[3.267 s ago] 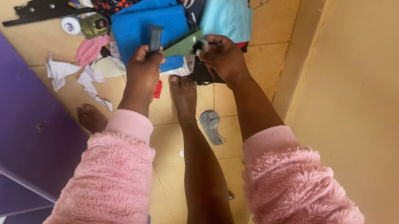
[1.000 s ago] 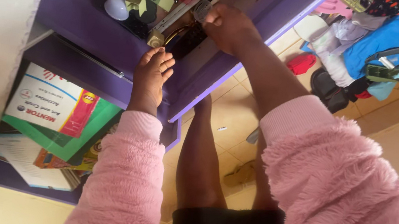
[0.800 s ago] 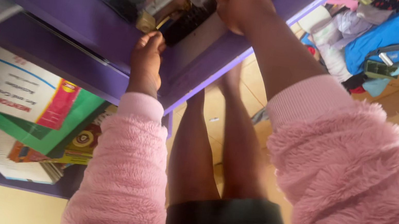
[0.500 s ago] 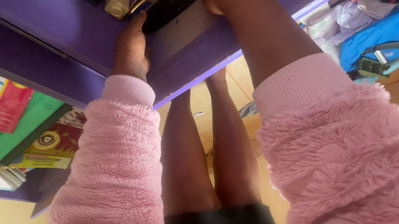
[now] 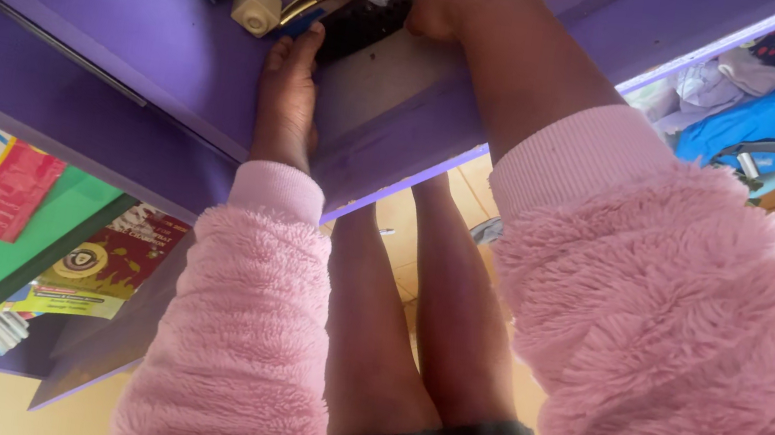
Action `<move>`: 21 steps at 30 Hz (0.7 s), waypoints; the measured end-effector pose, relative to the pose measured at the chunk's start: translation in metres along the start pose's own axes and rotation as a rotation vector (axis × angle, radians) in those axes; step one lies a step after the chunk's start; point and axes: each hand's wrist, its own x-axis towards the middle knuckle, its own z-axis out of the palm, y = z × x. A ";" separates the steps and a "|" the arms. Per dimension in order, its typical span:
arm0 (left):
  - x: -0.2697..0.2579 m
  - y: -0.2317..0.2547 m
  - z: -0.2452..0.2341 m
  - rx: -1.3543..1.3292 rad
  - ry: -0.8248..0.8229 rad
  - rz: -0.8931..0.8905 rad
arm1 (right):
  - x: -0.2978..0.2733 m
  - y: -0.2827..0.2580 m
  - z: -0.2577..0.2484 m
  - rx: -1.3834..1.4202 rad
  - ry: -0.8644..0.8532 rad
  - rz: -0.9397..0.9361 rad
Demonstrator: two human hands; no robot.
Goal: The person removes various small items from a purple drawer and places them on the floor. They handle a black plastic pedal, a red cap, a remote control, a pink hair clip, a white ball, a blue cloth, a green plastic piece, and a white ruler, among other objects, moving them one by one from the drawer to the floor.
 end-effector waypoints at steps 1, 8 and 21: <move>-0.001 0.002 -0.001 0.010 -0.009 -0.020 | 0.002 0.002 -0.002 -0.032 -0.035 0.032; -0.011 0.014 0.001 0.085 0.002 -0.038 | -0.006 0.002 -0.004 -0.011 -0.058 -0.146; -0.050 0.046 -0.012 -0.135 0.087 0.120 | -0.091 -0.026 -0.029 0.855 -0.036 -0.138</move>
